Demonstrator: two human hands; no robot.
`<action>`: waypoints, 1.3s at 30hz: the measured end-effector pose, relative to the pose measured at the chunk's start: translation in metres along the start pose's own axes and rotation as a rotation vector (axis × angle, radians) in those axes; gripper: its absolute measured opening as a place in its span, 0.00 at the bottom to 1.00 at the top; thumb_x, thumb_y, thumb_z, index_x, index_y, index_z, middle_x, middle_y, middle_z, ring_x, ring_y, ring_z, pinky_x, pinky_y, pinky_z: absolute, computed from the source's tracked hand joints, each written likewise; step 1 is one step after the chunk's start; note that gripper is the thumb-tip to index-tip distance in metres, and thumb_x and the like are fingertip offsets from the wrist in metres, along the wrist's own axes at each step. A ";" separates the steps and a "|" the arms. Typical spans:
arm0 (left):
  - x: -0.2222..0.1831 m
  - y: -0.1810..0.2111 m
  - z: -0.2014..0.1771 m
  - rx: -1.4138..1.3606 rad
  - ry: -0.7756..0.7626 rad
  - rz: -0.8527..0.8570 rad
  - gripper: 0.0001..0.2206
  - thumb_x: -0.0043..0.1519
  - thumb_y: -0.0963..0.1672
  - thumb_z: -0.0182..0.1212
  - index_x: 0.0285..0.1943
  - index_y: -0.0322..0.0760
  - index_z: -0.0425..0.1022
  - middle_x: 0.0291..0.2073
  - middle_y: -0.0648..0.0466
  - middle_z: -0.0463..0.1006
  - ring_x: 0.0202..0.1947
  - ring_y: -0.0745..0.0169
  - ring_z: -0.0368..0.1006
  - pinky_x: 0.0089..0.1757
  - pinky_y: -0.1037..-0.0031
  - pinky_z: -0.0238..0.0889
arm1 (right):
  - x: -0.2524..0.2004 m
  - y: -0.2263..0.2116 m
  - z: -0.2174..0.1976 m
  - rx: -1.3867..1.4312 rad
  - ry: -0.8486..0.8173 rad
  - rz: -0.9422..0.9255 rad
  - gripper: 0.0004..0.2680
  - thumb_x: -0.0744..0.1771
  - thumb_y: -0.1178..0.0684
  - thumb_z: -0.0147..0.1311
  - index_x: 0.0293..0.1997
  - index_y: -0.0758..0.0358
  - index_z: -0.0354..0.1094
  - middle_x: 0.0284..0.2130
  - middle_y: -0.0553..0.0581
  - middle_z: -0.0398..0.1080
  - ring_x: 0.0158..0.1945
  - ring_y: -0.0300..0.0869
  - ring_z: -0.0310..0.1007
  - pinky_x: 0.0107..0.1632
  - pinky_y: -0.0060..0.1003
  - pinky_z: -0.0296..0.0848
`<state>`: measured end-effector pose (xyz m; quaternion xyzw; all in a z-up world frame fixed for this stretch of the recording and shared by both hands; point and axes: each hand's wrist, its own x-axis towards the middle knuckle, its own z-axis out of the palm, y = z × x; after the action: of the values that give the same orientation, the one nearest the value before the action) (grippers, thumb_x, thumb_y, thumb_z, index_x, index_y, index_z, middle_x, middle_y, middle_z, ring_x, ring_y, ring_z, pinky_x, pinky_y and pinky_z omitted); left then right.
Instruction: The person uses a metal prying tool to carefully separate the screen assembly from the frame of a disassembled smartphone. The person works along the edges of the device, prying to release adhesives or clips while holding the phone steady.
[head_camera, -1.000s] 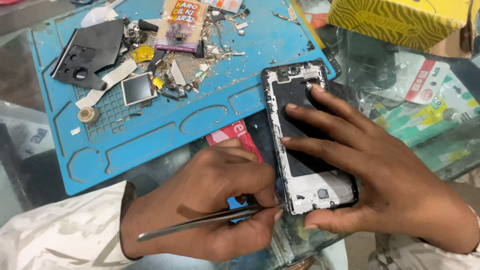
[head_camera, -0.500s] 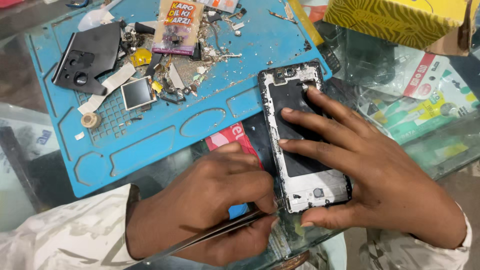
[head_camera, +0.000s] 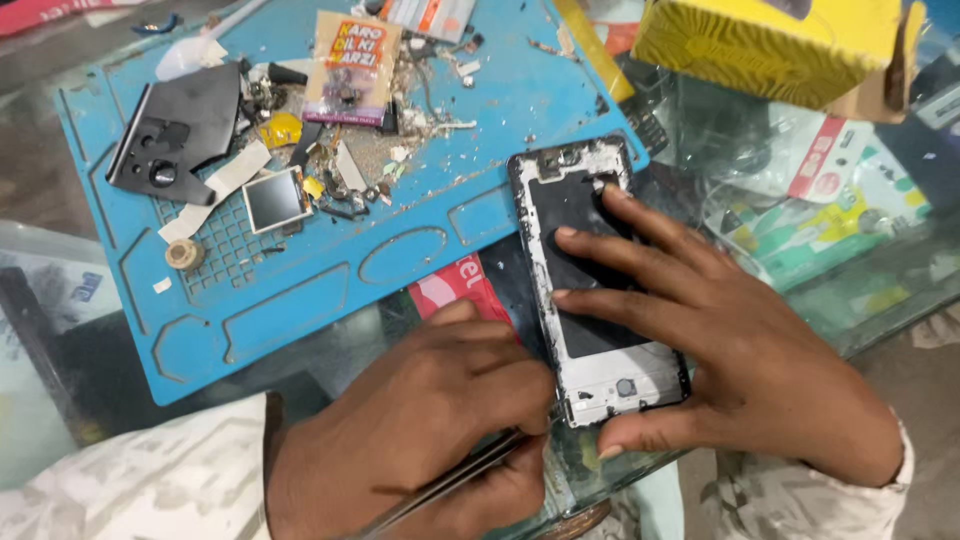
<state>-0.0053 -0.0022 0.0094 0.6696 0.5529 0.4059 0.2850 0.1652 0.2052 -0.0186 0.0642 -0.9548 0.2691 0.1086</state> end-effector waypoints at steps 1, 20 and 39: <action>0.000 0.001 0.001 0.010 0.001 0.008 0.07 0.52 0.41 0.64 0.32 0.36 0.68 0.27 0.49 0.71 0.33 0.47 0.71 0.41 0.61 0.59 | 0.001 0.000 -0.001 0.005 0.001 -0.011 0.32 0.56 0.28 0.64 0.64 0.52 0.67 0.72 0.53 0.57 0.78 0.57 0.44 0.68 0.60 0.54; 0.008 0.009 0.043 0.285 0.170 -0.114 0.09 0.44 0.39 0.62 0.29 0.39 0.66 0.27 0.51 0.74 0.35 0.50 0.73 0.42 0.62 0.59 | 0.002 0.001 -0.006 0.038 -0.013 -0.017 0.32 0.56 0.29 0.65 0.62 0.54 0.68 0.70 0.55 0.59 0.77 0.61 0.45 0.68 0.60 0.56; -0.010 -0.052 0.065 0.565 0.195 0.202 0.03 0.59 0.45 0.59 0.35 0.44 0.72 0.35 0.56 0.76 0.40 0.62 0.72 0.44 0.70 0.61 | -0.014 0.032 0.019 -0.285 -0.102 -0.042 0.24 0.61 0.40 0.58 0.64 0.44 0.65 0.74 0.52 0.52 0.79 0.57 0.42 0.72 0.58 0.50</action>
<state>0.0231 0.0044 -0.0694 0.7317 0.5992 0.3249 -0.0086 0.1694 0.2228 -0.0534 0.0816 -0.9861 0.1248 0.0736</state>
